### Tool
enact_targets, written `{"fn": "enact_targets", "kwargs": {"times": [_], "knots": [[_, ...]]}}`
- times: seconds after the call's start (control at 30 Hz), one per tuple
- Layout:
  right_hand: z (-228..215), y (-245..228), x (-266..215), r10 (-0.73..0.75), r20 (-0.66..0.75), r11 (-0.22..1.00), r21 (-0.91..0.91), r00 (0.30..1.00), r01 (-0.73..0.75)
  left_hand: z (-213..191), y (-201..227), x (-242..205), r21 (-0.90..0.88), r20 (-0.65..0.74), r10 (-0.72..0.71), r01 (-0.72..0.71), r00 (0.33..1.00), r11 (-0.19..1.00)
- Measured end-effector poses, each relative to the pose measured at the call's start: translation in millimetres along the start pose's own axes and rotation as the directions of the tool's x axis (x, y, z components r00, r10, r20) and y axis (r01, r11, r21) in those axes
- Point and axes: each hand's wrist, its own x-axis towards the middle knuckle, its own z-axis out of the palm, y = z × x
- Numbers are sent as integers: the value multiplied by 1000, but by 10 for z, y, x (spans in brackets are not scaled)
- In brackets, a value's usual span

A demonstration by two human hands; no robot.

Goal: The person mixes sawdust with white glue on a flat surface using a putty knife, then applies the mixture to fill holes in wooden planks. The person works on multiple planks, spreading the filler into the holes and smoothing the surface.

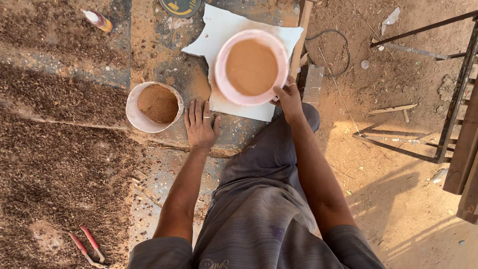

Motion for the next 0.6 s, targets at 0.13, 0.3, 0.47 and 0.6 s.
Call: {"fn": "enact_targets", "kwargs": {"times": [0.13,0.3,0.47,0.6], "knots": [[-7,-56,4,43,-132,994,105,990,-29,58,-5,42,58,39,1,-3,999,998],[6,-31,-24,48,-61,998,41,997,-45,82,-19,38,69,64,-8,4,998,998],[26,30,-79,14,13,1000,16,1000,-14,40,-20,-15,38,63,-16,14,998,999],[2,-3,-81,-17,-32,994,104,999,20,18,11,28,47,49,-5,3,999,999]]}}
